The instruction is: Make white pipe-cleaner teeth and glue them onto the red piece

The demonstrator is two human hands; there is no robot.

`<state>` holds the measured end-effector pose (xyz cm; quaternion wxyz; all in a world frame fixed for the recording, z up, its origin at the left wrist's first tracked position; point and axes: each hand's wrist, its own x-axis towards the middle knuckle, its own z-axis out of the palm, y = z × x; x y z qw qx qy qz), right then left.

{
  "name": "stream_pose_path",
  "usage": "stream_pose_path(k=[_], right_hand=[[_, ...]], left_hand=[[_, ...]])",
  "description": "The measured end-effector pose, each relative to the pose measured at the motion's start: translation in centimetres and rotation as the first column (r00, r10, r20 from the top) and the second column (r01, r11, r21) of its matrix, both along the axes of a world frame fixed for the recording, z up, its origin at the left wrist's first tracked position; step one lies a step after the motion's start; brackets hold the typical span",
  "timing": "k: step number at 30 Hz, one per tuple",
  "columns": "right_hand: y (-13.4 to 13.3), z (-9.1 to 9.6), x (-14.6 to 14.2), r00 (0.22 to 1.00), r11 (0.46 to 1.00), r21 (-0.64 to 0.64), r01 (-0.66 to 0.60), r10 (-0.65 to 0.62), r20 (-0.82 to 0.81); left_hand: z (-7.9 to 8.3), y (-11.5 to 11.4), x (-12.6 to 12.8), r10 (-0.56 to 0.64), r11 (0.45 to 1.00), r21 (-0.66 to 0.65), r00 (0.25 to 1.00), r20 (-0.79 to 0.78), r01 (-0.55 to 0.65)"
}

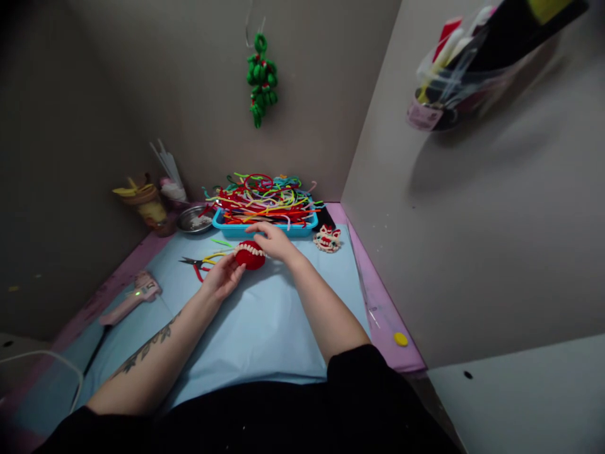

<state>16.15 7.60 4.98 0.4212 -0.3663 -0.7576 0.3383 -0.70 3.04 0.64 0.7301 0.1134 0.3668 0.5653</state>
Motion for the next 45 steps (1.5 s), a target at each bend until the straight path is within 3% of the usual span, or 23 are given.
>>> stream_pose_path(k=[4,10,17,28,37,45], right_hand=[[0.0,0.6,0.6,0.996,0.995,0.042,0.092,-0.093,0.003],[-0.1,0.5,0.4,0.981,0.977,0.204,0.067,-0.102,0.165],[-0.4,0.0,-0.8,0.957,0.965,0.259,0.045,-0.116,0.267],[-1.4,-0.3,-2.1,0.946,0.921,0.365,0.135,-0.23,0.229],[-0.3,-0.3,-0.6,0.942,0.915,0.356,0.188,-0.271,0.199],[-1.3,0.4,-1.3,0.907,0.938,0.332,0.094,-0.219,0.36]], left_hand=[[0.1,0.3,-0.4,0.032,0.999,-0.003,0.999,0.033,-0.032],[0.4,0.5,-1.0,0.121,0.992,0.031,0.987,0.101,-0.125],[0.5,0.7,-1.2,0.152,0.987,0.03,0.982,0.115,-0.156],[0.9,0.3,-1.0,0.168,0.984,0.048,0.981,0.1,-0.173],[0.8,0.4,-1.0,0.192,0.978,0.061,0.975,0.111,-0.199],[0.6,0.4,-0.9,0.17,0.983,0.057,0.98,0.104,-0.177]])
